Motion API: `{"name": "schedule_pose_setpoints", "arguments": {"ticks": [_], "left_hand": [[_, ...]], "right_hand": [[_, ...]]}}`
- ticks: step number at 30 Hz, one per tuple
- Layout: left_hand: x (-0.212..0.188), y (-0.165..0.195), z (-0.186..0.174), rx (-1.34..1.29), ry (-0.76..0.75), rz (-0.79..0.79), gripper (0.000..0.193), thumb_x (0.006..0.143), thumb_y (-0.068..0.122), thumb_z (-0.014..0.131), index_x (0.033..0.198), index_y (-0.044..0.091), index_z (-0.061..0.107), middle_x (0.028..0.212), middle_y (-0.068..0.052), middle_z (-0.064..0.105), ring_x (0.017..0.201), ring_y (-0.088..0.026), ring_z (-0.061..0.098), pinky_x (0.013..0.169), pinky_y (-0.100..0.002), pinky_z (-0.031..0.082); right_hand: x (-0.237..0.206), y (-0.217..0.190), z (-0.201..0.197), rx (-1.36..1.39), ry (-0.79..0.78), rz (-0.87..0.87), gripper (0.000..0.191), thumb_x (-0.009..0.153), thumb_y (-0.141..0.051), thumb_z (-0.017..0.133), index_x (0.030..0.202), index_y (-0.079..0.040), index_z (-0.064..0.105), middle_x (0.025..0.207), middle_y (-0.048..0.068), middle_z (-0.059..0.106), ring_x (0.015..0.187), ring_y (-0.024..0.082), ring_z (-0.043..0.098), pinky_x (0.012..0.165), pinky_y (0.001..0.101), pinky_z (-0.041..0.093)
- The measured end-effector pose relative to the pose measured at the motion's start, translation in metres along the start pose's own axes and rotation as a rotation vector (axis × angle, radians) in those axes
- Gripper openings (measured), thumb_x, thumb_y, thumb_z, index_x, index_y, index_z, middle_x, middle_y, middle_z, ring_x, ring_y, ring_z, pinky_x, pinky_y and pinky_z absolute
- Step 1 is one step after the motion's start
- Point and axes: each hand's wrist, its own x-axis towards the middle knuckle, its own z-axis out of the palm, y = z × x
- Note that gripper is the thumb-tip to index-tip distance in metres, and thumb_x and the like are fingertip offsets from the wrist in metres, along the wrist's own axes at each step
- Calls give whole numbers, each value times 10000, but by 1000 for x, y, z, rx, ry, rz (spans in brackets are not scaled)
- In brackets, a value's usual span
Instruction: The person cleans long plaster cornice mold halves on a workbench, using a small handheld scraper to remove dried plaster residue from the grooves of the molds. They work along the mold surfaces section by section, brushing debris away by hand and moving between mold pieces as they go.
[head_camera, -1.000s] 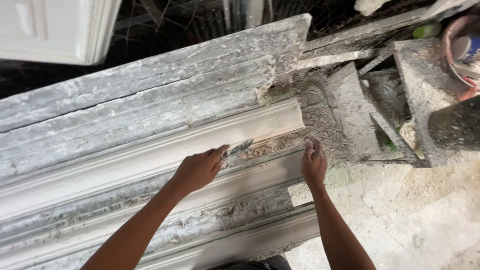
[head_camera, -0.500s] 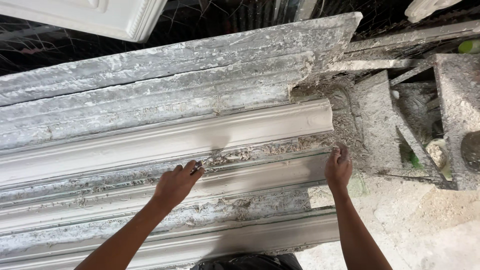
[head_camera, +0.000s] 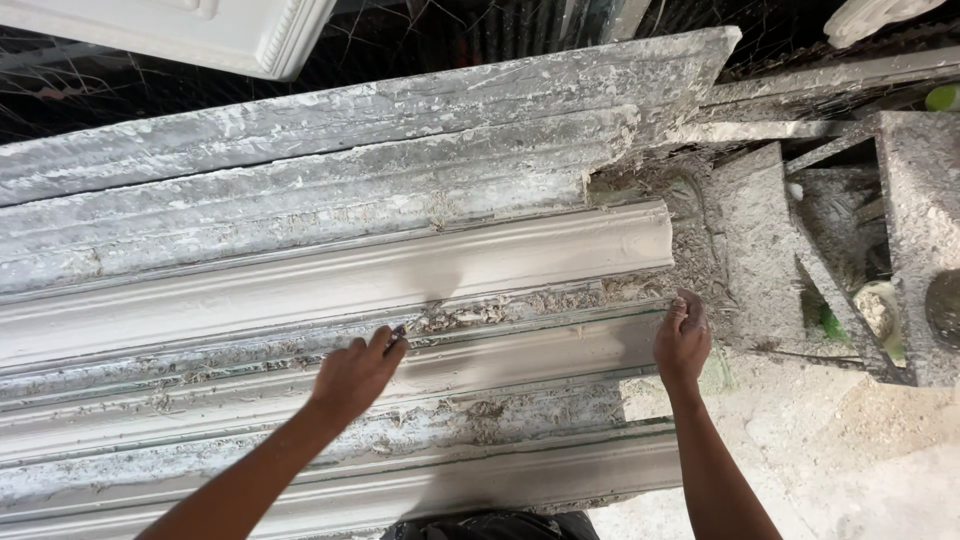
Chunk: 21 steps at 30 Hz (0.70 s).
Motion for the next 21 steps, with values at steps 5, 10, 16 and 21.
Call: {"name": "schedule_pose_setpoints", "arguments": {"ticks": [5,10,16,21], "left_hand": [[8,-9,13,17,68,67,406,833,92,704,1233,158,680,1221,-141,613,695,-207,688,454,-330,582],[4,-14,27,15,28,92,434,865,82,698,1293,146,663,1249,-135,609,711,-203,690,468,-333,585],[5,-23,34,-18,81,99,509,832,91,681,1328,195,635,1317,-118,584,796,-246,705,516,-340,609],[23,-5,34,-49,-81,76,445,952,128,633,1391,184,580,1348,-117,561,827,-254,700,522,-349,614]], "right_hand": [[-2,-6,0,-110,17,-24,399,1087,-345,434,1349,-112,624,996,164,713,904,345,673,838,499,501],[-4,-4,4,-153,7,-3,433,1079,-379,396,1338,-116,624,1054,180,716,960,388,680,837,527,508],[-4,7,5,-136,26,-67,415,1096,-360,404,1290,-76,635,1039,214,714,963,438,672,844,555,501],[-5,7,3,-121,79,-139,391,1102,-331,398,1267,-73,641,1030,228,707,942,460,659,825,570,496]]}}
